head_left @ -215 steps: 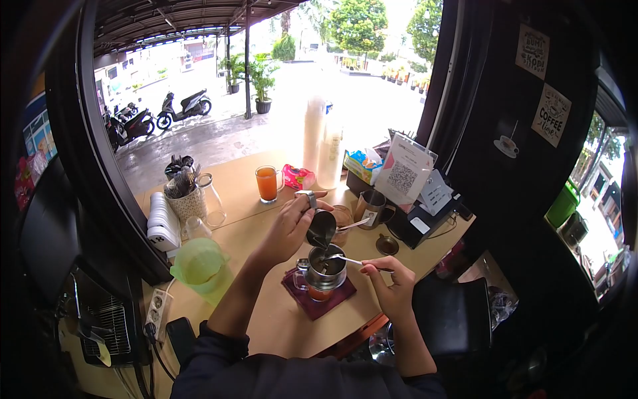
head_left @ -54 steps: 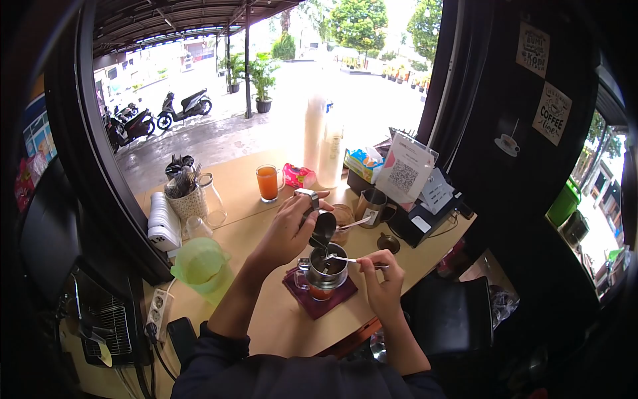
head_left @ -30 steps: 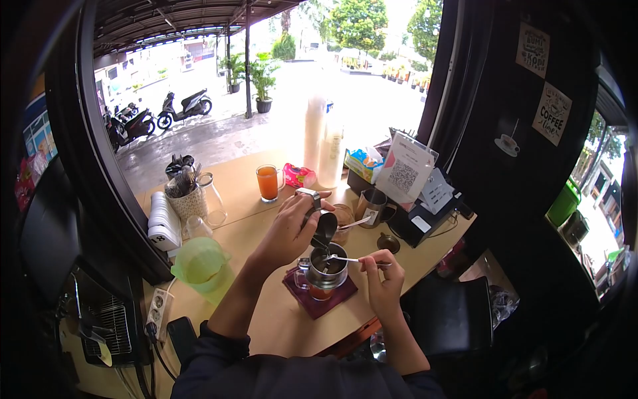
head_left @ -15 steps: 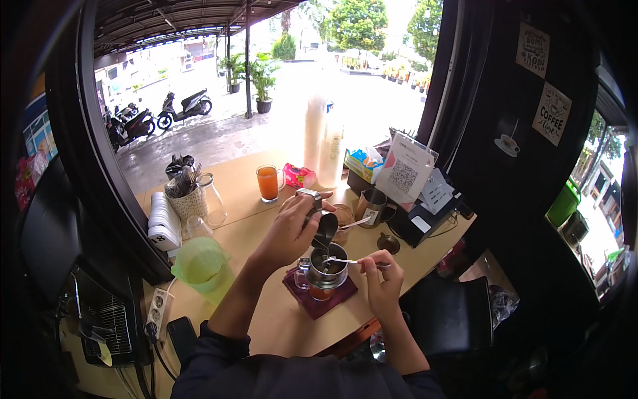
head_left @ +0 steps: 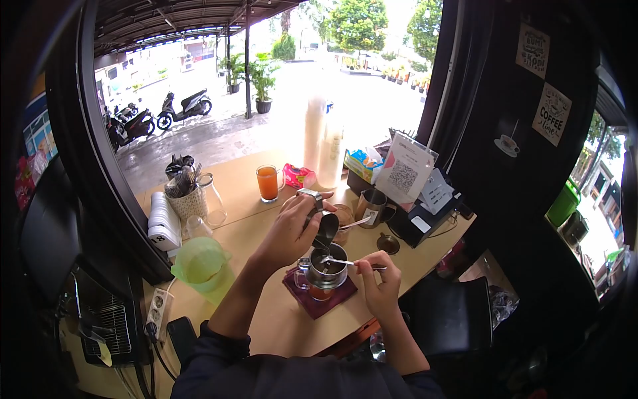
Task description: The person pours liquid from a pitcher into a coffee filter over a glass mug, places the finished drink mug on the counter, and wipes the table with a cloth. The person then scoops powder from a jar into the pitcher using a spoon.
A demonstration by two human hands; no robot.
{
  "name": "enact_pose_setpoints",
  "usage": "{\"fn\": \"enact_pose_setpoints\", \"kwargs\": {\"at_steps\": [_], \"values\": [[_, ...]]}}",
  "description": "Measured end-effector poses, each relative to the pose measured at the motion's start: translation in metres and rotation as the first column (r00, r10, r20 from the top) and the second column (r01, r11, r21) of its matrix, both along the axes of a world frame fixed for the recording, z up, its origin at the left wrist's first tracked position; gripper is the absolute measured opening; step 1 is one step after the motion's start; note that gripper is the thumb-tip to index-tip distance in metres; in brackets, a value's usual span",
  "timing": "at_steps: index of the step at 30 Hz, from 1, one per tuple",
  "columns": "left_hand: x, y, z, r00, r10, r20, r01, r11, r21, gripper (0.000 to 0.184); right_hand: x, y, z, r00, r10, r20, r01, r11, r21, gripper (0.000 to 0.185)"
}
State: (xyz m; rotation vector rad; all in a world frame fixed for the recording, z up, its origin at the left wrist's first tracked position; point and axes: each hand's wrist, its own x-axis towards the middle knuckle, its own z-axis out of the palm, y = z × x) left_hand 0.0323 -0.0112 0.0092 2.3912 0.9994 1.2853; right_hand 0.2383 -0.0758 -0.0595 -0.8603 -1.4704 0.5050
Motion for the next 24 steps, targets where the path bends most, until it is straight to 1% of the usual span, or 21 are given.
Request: {"fn": "enact_pose_setpoints", "kwargs": {"at_steps": [1,2,4,5,7,8,10,11,13,17,19,20,22,24], "values": [[0.0001,0.0000,-0.0001,1.000,-0.002,-0.001,0.002,1.000,0.007,0.026,0.0012,-0.0001,-0.0015,0.999,0.005,-0.038,-0.005,1.000,-0.016,0.009],[0.0003,0.0000,-0.0003,1.000,-0.002,-0.001,0.002,1.000,0.007,0.026,0.0014,0.0001,-0.0014,0.999,0.005,-0.038,-0.005,1.000,-0.016,0.009],[0.0007,-0.0002,-0.0010,1.000,-0.002,0.022,0.001,1.000,0.018,0.027,0.0016,0.0008,-0.0006,0.999,-0.049,0.002,0.049,0.999,-0.019,0.009],[0.0007,0.0001,-0.0013,1.000,-0.002,0.022,0.002,1.000,0.018,0.027,0.0008,0.0006,0.0006,0.999,-0.050,0.002,0.050,0.999,-0.019,0.009],[0.0006,0.0008,-0.0018,1.000,-0.003,0.021,0.003,1.000,0.027,0.028,-0.0014,-0.0003,0.0034,0.998,0.002,0.058,-0.003,1.000,0.019,0.008],[0.0008,0.0002,-0.0012,1.000,-0.003,0.021,0.002,1.000,0.027,0.028,-0.0004,0.0000,0.0016,0.998,0.002,0.058,-0.003,1.000,0.019,0.008],[0.0009,-0.0016,0.0004,1.000,0.001,0.025,-0.001,1.000,0.005,0.028,0.0023,0.0008,-0.0037,0.998,-0.007,-0.064,0.005,1.000,-0.030,0.007],[0.0007,-0.0019,0.0004,1.000,0.001,0.025,-0.002,1.000,0.004,0.028,0.0017,0.0013,-0.0031,0.998,-0.007,-0.064,0.005,1.000,-0.031,0.007],[0.0007,-0.0021,0.0004,1.000,0.009,0.011,-0.009,1.000,0.008,0.029,0.0001,0.0025,-0.0009,1.000,-0.012,-0.014,0.012,1.000,0.005,0.006],[0.0009,-0.0013,-0.0002,1.000,0.006,0.009,-0.006,1.000,0.029,0.029,0.0011,-0.0001,0.0016,0.998,0.009,0.057,-0.009,1.000,0.007,0.006],[-0.0001,-0.0014,-0.0003,1.000,-0.001,-0.006,0.001,1.000,0.011,0.029,0.0042,0.0019,-0.0046,0.997,-0.018,-0.078,0.012,0.997,-0.071,0.007],[-0.0001,-0.0017,-0.0005,1.000,0.000,-0.005,0.001,1.000,0.010,0.029,0.0031,0.0019,-0.0028,0.997,-0.017,-0.078,0.012,0.997,-0.072,0.007],[0.0005,-0.0023,-0.0003,1.000,0.000,0.019,0.000,1.000,0.009,0.028,0.0001,0.0020,0.0031,0.999,-0.023,0.029,0.022,1.000,0.016,0.008],[0.0005,-0.0025,0.0005,1.000,-0.002,0.019,0.002,1.000,0.004,0.028,0.0011,0.0002,0.0032,1.000,0.000,0.006,0.000,1.000,0.001,0.009]]}}
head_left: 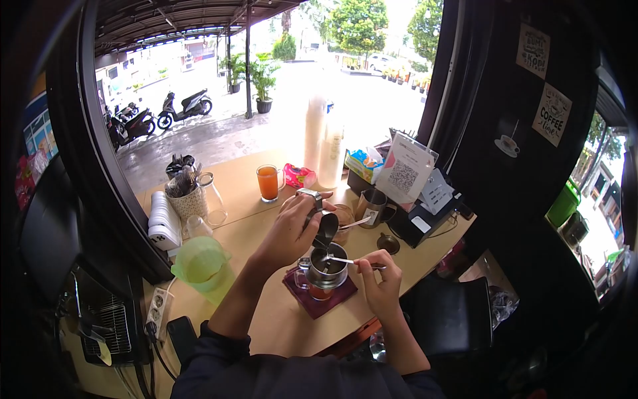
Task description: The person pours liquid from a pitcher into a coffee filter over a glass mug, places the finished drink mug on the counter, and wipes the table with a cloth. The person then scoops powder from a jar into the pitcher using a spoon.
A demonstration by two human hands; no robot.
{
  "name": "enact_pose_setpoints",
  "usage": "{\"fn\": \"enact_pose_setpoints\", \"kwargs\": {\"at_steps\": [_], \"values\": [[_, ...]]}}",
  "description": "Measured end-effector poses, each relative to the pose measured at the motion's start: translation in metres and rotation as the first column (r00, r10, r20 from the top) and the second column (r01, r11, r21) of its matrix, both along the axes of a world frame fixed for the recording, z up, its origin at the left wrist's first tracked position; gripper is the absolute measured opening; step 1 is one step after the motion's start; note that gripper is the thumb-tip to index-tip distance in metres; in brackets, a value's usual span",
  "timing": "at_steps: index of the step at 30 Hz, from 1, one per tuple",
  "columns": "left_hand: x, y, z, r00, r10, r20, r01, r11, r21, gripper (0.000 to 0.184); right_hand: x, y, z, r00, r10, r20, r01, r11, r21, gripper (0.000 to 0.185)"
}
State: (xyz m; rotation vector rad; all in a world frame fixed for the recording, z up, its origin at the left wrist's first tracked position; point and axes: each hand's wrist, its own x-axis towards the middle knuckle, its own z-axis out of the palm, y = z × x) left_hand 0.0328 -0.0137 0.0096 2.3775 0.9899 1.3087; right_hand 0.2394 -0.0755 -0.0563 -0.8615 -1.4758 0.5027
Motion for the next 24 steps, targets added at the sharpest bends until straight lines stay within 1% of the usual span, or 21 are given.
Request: {"fn": "enact_pose_setpoints", "kwargs": {"at_steps": [2,5,7,8,10,11,13,17,19,20,22,24], "values": [[-0.0003,-0.0003,0.0007,1.000,-0.001,0.000,0.001,1.000,-0.006,0.028,0.0017,0.0002,-0.0023,0.999,0.023,-0.024,-0.024,1.000,-0.016,0.009],[-0.0004,-0.0008,0.0013,1.000,0.002,-0.006,-0.002,1.000,-0.010,0.027,0.0022,0.0028,-0.0049,0.998,-0.022,-0.051,0.020,0.999,-0.042,0.010],[-0.0001,-0.0008,0.0015,1.000,0.000,-0.001,0.000,1.000,0.001,0.027,-0.0011,0.0003,0.0020,0.999,0.001,0.033,-0.001,1.000,0.023,0.009],[0.0001,-0.0008,0.0015,1.000,-0.001,-0.002,0.001,1.000,0.001,0.027,0.0003,0.0007,0.0000,0.999,0.000,0.033,-0.001,1.000,0.023,0.009],[0.0004,-0.0010,0.0013,1.000,0.002,0.005,-0.002,1.000,0.002,0.027,0.0040,0.0019,-0.0056,0.999,-0.019,-0.038,0.018,1.000,-0.020,0.009],[0.0004,-0.0009,0.0010,1.000,0.003,0.005,-0.003,1.000,0.001,0.027,0.0034,0.0021,-0.0041,0.999,-0.019,-0.038,0.018,1.000,-0.021,0.009],[0.0006,-0.0002,0.0003,1.000,0.007,0.003,-0.007,1.000,0.025,0.027,0.0014,0.0022,0.0010,0.996,-0.045,0.083,0.040,0.998,0.053,0.011],[0.0001,-0.0007,0.0014,1.000,-0.002,0.001,0.002,1.000,-0.014,0.027,-0.0013,0.0006,0.0011,0.997,0.014,0.073,-0.016,0.999,0.029,0.006],[-0.0004,-0.0008,0.0007,1.000,0.005,-0.003,-0.005,1.000,-0.011,0.027,0.0009,0.0008,0.0002,0.999,-0.026,-0.021,0.026,1.000,-0.008,0.006],[-0.0004,-0.0009,0.0003,1.000,0.005,-0.002,-0.005,1.000,-0.012,0.027,0.0002,0.0020,-0.0005,0.999,-0.026,-0.020,0.026,1.000,-0.010,0.006],[-0.0003,-0.0005,0.0007,1.000,0.002,-0.002,-0.002,1.000,0.007,0.027,-0.0016,0.0056,-0.0012,0.999,-0.029,0.040,0.027,0.998,0.053,0.006],[-0.0007,0.0001,0.0002,1.000,-0.003,0.002,0.003,1.000,-0.005,0.027,-0.0018,0.0027,0.0015,0.999,-0.008,0.045,0.006,0.999,0.045,0.006]]}}
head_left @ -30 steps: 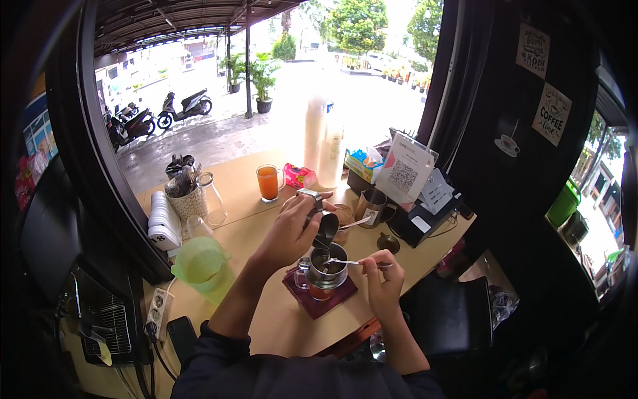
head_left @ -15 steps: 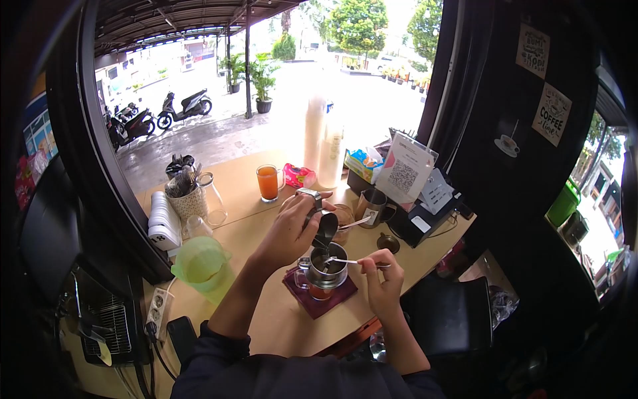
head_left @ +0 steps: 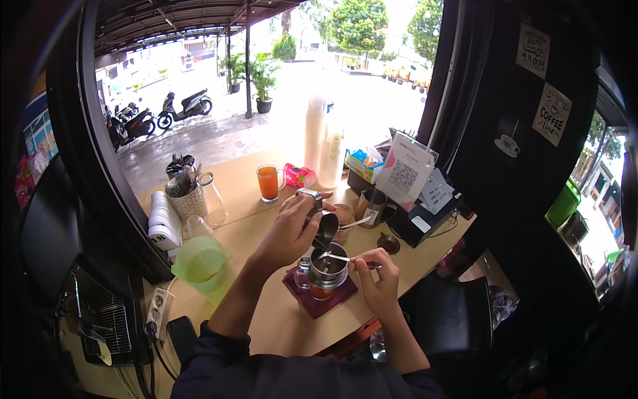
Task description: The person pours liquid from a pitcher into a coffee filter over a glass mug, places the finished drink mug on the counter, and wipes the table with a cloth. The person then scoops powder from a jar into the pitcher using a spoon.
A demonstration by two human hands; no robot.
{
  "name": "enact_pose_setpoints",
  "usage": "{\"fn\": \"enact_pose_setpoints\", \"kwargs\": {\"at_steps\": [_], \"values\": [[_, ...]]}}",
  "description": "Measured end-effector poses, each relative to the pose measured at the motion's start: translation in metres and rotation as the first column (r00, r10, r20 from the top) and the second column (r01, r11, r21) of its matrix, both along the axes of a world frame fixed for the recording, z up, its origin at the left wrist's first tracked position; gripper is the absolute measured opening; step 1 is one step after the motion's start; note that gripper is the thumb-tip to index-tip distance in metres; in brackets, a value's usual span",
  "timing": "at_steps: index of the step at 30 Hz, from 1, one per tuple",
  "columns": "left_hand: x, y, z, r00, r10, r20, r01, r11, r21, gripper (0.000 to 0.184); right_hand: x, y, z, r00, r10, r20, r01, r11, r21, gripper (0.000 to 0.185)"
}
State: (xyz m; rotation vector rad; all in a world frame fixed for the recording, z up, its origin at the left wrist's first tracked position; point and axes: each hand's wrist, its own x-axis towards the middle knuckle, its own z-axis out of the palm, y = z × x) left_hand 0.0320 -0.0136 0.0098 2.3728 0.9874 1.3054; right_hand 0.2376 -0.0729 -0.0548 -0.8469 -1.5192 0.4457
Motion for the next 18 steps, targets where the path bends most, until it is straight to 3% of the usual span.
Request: {"fn": "enact_pose_setpoints", "kwargs": {"at_steps": [4,7,18], "values": [[-0.002,0.002,-0.002,1.000,0.003,-0.027,-0.003,1.000,0.010,0.026,0.005,0.004,-0.006,0.997,-0.046,-0.056,0.044,0.998,-0.033,0.007],[-0.001,0.001,-0.001,1.000,0.003,-0.007,-0.003,1.000,0.003,0.025,-0.001,0.001,0.002,1.000,-0.009,0.021,0.009,1.000,0.025,0.007],[0.000,-0.002,0.003,1.000,0.008,-0.010,-0.009,1.000,-0.017,0.023,0.000,-0.001,0.002,1.000,-0.002,-0.010,0.002,1.000,-0.025,0.010]]}}
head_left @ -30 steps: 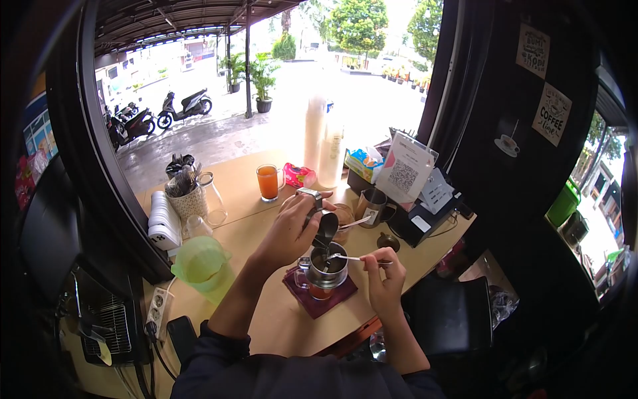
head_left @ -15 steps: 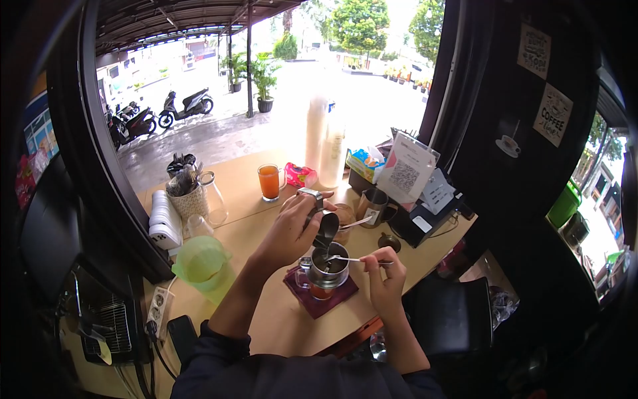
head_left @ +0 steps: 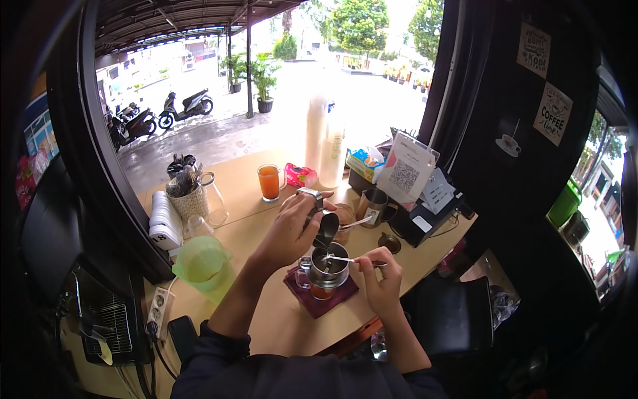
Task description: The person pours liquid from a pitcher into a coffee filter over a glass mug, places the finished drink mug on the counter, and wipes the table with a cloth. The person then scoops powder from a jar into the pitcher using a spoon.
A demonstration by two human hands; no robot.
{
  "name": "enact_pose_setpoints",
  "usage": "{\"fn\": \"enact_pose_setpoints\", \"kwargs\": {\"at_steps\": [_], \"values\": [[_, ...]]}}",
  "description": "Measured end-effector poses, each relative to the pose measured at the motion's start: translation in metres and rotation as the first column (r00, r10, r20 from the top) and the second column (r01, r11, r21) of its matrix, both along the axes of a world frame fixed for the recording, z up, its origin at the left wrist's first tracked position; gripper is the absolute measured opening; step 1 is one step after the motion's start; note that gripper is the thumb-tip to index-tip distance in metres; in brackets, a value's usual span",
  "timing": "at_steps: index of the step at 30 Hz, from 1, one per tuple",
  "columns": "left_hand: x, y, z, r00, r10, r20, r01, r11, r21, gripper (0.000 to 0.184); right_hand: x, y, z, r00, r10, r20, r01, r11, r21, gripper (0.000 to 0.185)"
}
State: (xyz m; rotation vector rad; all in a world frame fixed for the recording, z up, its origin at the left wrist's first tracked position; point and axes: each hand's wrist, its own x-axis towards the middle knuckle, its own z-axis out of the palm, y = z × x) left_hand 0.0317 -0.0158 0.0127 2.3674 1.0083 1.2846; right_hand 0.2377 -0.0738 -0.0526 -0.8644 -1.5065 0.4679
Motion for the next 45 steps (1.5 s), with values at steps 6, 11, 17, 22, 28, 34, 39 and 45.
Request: {"fn": "enact_pose_setpoints", "kwargs": {"at_steps": [6,11,17,22,28,34,39,45], "values": [[0.0013,-0.0020,0.0003,1.000,0.009,0.000,-0.009,1.000,0.016,0.022,0.0009,0.0013,0.0002,0.999,-0.016,0.050,0.015,1.000,0.012,0.012],[0.0012,-0.0013,-0.0003,1.000,0.013,-0.019,-0.013,1.000,0.011,0.024,0.0022,-0.0001,-0.0014,0.999,0.030,-0.031,-0.031,0.999,-0.019,0.014],[0.0038,-0.0029,0.0011,1.000,0.019,-0.014,-0.018,0.999,0.039,0.018,0.0039,0.0009,-0.0020,0.998,0.021,0.057,-0.022,1.000,0.016,0.008],[0.0034,-0.0013,0.0001,0.999,0.024,-0.028,-0.023,0.998,0.052,0.017,0.0017,0.0023,-0.0019,1.000,-0.014,-0.007,0.014,1.000,0.005,0.007],[0.0041,-0.0020,0.0012,0.999,0.030,-0.027,-0.028,0.997,0.068,0.017,0.0027,0.0011,-0.0041,0.995,0.010,-0.095,-0.016,0.998,-0.056,0.008],[0.0046,-0.0019,0.0010,0.998,0.046,-0.034,-0.043,0.997,0.063,0.021,0.0014,0.0016,-0.0038,1.000,0.019,-0.014,-0.019,1.000,-0.011,0.007],[0.0038,-0.0011,0.0008,0.998,0.051,-0.044,-0.048,0.996,0.072,0.022,-0.0014,0.0000,0.0020,1.000,-0.011,0.018,0.011,1.000,0.008,0.007],[0.0043,-0.0017,0.0014,0.998,0.052,-0.042,-0.049,0.996,0.074,0.022,0.0021,0.0005,-0.0004,1.000,-0.011,0.003,0.011,1.000,-0.003,0.010]]}}
